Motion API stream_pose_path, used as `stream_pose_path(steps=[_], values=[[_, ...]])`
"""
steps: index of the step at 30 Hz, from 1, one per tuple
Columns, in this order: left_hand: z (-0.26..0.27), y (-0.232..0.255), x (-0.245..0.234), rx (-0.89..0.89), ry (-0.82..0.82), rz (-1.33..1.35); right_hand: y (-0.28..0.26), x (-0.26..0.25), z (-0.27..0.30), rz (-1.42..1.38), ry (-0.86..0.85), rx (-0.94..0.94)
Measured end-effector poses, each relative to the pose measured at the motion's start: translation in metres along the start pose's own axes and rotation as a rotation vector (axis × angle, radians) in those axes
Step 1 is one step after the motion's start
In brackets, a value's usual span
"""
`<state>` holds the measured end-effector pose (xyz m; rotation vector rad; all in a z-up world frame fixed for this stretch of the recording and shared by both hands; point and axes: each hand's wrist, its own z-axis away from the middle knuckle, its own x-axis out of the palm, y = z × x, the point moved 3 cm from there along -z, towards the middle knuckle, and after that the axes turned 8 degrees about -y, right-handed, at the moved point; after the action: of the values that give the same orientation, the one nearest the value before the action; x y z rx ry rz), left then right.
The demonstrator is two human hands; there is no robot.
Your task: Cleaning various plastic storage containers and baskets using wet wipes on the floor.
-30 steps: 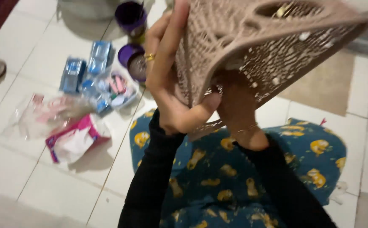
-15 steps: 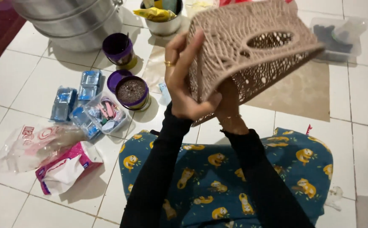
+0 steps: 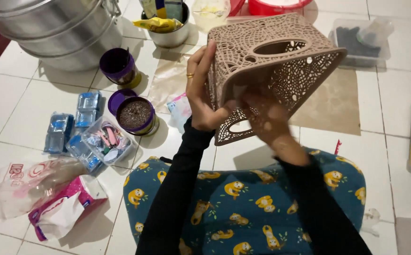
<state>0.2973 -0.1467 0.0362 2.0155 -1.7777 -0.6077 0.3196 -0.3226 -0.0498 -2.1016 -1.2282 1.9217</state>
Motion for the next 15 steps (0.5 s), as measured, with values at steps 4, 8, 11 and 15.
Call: stream_pose_path(steps=[4,8,11,15], values=[[-0.004,-0.005,0.008,-0.010,0.007,-0.013,-0.016,0.056,0.016,0.268,-0.080,-0.104],[0.010,-0.018,-0.011,-0.103,0.035,0.084,-0.028,0.012,0.069,-0.060,-0.393,-0.187],[0.010,-0.029,-0.014,-0.071,0.040,0.019,-0.017,-0.036,0.084,-0.250,-0.362,-0.058],[0.012,-0.036,-0.009,-0.134,0.047,0.187,0.032,-0.059,0.088,-0.326,0.031,0.519]])
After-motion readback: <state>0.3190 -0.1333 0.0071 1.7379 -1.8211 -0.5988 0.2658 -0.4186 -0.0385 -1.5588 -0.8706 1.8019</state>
